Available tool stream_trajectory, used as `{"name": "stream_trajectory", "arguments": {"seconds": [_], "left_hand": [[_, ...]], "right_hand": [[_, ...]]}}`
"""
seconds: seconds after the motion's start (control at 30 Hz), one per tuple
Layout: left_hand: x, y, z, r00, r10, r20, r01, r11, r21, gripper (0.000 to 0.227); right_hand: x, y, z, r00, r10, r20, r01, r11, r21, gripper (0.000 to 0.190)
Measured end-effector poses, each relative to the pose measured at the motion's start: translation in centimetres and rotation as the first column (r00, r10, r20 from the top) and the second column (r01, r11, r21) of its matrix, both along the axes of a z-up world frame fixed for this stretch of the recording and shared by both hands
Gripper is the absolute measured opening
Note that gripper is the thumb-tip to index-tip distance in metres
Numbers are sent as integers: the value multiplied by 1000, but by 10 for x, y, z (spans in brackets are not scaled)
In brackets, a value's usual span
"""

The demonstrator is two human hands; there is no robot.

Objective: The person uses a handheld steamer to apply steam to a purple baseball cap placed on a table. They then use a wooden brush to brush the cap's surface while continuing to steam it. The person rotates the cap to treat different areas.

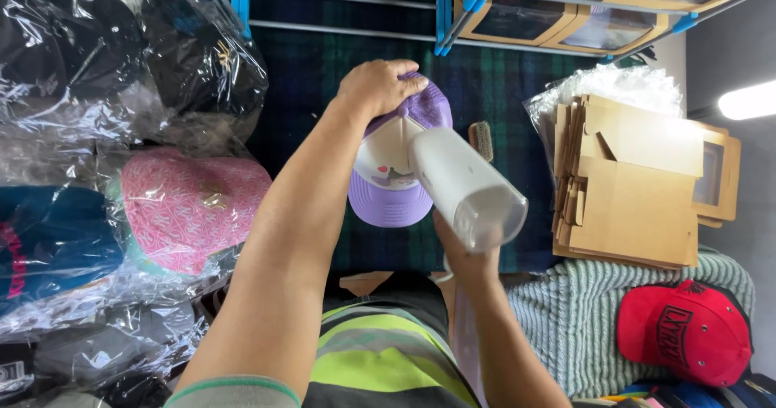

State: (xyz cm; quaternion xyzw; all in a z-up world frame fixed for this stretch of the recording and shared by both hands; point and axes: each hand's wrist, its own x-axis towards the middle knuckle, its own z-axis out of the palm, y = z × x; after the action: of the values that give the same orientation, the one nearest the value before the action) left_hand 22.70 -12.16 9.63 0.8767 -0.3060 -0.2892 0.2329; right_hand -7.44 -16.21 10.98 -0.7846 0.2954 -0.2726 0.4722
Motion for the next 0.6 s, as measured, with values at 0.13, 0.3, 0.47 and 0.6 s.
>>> {"name": "stream_trajectory", "arguments": {"seconds": [0.13, 0.3, 0.47, 0.6], "left_hand": [[-3, 3, -1, 999, 20, 27, -19, 1000, -23, 53], [-4, 2, 2, 1000, -14, -6, 14, 1000, -20, 57], [1, 0, -2, 998, 7, 55, -3, 997, -83, 55], [3, 5, -1, 1000, -3, 27, 3, 1000, -14, 56]], "right_hand": [[14, -18, 29, 985, 72, -159, -95, 985, -142, 17], [49, -42, 29, 971, 236, -45, -217, 781, -585, 25], [59, -42, 40, 960, 196, -201, -271, 833, -482, 31], [32, -39, 6, 911, 63, -407, -26, 995, 97, 36]]}}
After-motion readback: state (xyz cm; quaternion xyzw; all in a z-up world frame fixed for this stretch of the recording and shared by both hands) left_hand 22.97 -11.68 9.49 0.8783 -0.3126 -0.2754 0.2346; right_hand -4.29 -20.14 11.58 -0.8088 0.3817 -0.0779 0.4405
